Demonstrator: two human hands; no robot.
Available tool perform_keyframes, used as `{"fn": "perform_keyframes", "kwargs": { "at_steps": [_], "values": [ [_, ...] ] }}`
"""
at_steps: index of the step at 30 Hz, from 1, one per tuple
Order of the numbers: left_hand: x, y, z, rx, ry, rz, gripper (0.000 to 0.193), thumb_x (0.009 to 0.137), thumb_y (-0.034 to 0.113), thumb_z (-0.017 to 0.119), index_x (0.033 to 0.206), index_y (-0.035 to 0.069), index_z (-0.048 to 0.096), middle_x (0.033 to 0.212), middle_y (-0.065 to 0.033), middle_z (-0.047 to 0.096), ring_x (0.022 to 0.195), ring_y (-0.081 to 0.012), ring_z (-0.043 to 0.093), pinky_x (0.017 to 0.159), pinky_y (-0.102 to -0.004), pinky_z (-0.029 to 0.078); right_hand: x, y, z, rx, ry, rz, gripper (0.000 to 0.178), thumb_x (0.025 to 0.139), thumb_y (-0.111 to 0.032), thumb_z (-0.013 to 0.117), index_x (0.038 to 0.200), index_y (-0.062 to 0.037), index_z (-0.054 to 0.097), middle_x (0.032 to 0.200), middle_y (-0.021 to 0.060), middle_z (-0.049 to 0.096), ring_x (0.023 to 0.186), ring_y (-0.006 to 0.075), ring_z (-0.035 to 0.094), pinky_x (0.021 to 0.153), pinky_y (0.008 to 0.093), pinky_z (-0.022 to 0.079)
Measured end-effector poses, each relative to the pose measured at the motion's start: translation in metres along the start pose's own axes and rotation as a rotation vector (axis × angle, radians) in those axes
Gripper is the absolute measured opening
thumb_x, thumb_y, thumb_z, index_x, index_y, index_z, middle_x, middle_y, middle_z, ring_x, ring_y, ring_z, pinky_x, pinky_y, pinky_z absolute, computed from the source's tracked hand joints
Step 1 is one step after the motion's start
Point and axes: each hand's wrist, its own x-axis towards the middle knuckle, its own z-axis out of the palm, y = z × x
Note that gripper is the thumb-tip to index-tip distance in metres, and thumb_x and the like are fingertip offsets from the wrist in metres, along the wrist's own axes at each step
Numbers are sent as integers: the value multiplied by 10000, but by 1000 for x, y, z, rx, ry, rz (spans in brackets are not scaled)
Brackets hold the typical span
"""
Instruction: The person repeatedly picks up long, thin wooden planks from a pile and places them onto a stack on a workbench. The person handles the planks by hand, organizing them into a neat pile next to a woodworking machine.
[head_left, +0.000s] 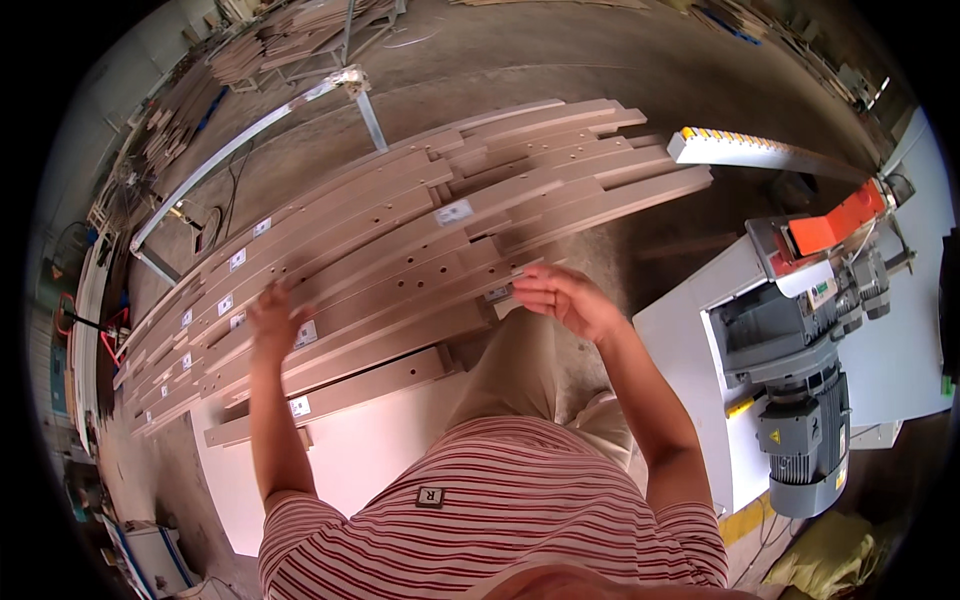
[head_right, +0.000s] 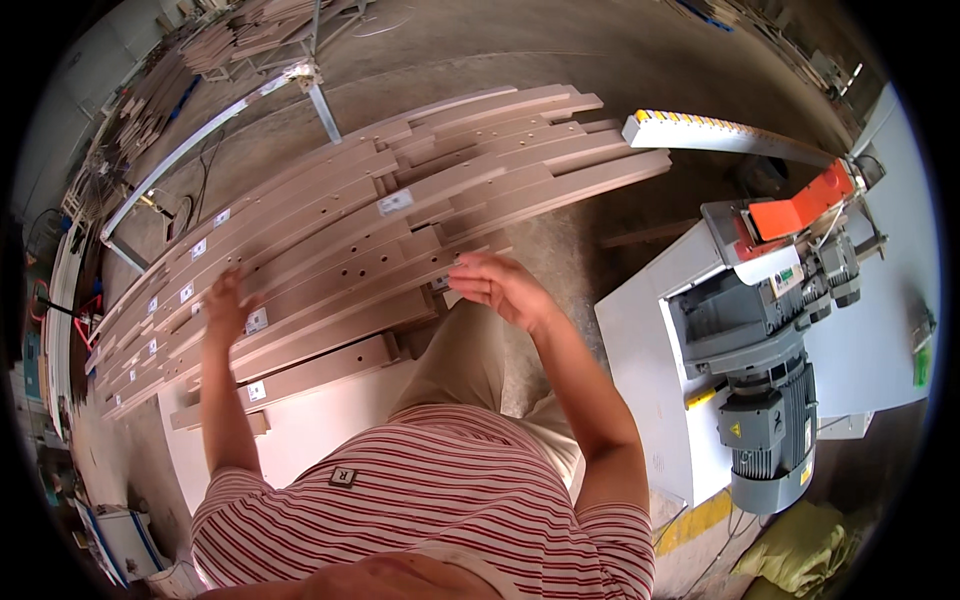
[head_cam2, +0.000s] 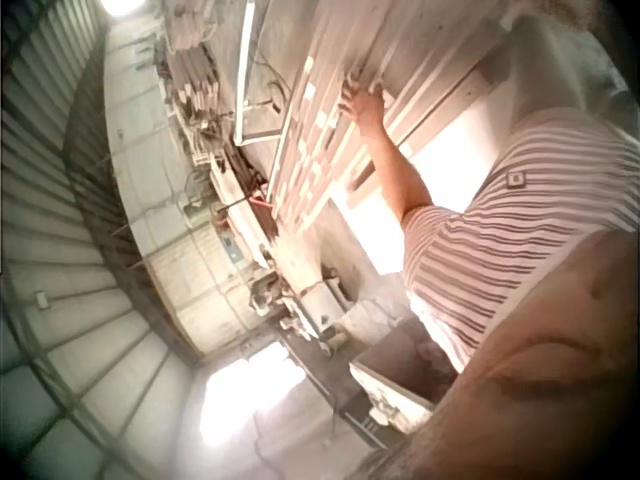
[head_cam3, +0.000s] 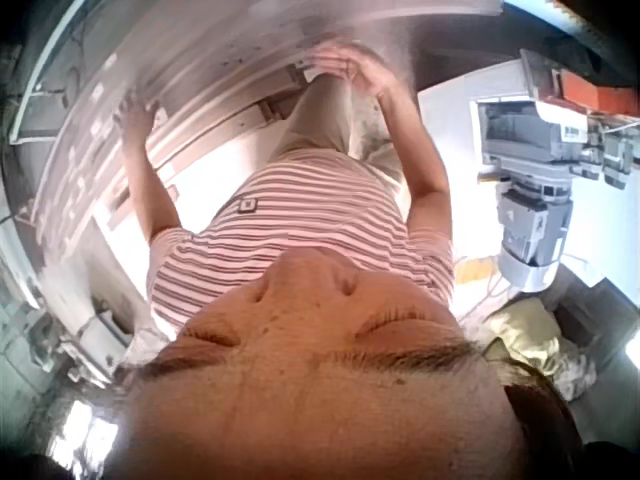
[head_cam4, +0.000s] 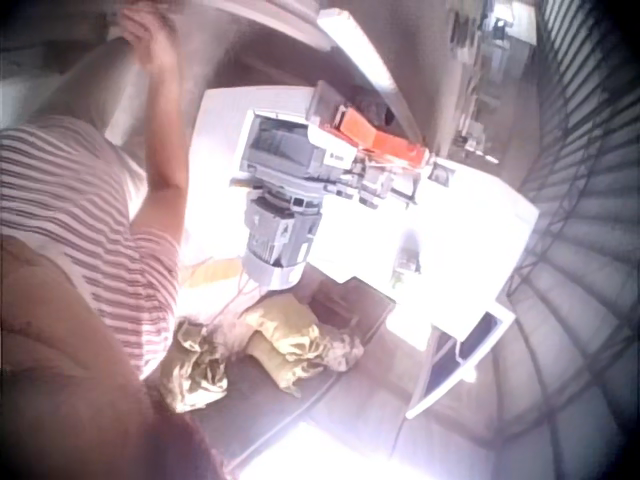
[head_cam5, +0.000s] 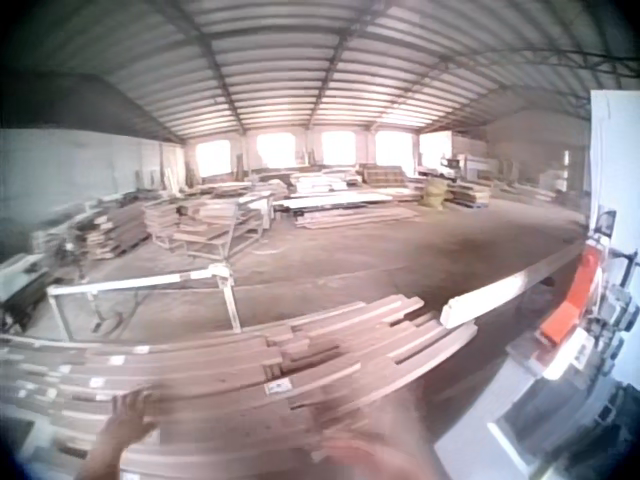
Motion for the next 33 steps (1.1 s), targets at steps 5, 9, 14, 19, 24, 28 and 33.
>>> {"fn": "perform_keyframes", "kwargs": {
  "at_steps": [5, 9, 14, 19, 24, 28, 33],
  "values": [
    [17, 83, 38, -177, 284, 228, 686, 882, 481, 587, 1458, 200, 342, 1483, -111, 342, 1374, -317, 298, 1099, -578, 205, -36, 15, -30, -134, 175, 10, 281, 940, -190, 563, 1150, -4, 575, 1081, 147, 651, 1017, 250, 632, 933, 371, 491],
    [39, 76, 55, -226, 414, 146, 626, 878, 454, 603, 1410, 186, 410, 1336, -92, 461, 1247, -305, 402, 1057, -541, 253, -81, 25, -76, -177, 386, 19, 240, 930, -190, 571, 1101, -22, 587, 989, 106, 671, 889, 196, 655, 822, 317, 513],
    [38, 63, 43, -307, 371, 84, 562, 859, 428, 638, 1332, 167, 485, 1197, -64, 507, 1128, -286, 449, 992, -492, 286, -123, 52, -124, -39, 594, -20, 184, 931, -185, 542, 1032, -40, 595, 893, 79, 671, 771, 167, 635, 729, 289, 506],
    [28, 8, 64, -330, 390, 124, 517, 892, 440, 589, 1338, 208, 467, 1213, -52, 500, 1167, -295, 432, 977, -498, 283, -140, 81, -141, 38, 700, -32, 151, 930, -171, 532, 996, -51, 593, 839, 64, 666, 716, 162, 619, 687, 281, 502],
    [28, -88, 104, -273, 407, -277, 580, 955, 539, 408, 1440, 227, 350, 1402, -62, 407, 1314, -282, 324, 1082, -505, 188, -144, 100, -153, 37, 713, 15, 149, 919, -185, 548, 982, -64, 606, 831, 55, 668, 715, 168, 620, 681, 293, 497],
    [47, -90, 100, -133, 262, -456, 649, 958, 598, 321, 1510, 273, 218, 1560, -51, 228, 1445, -289, 153, 1146, -509, 83, -142, 112, -165, 66, 745, 20, 153, 933, -166, 536, 998, -43, 600, 830, 77, 665, 689, 171, 617, 649, 286, 506],
    [58, -76, 80, -99, 96, -427, 706, 930, 653, 290, 1520, 276, 197, 1587, -39, 160, 1466, -256, 98, 1161, -490, 62, -139, 132, -166, 109, 722, -7, 169, 932, -173, 551, 1009, -33, 604, 832, 83, 667, 686, 182, 627, 629, 291, 507]
  ]
}}
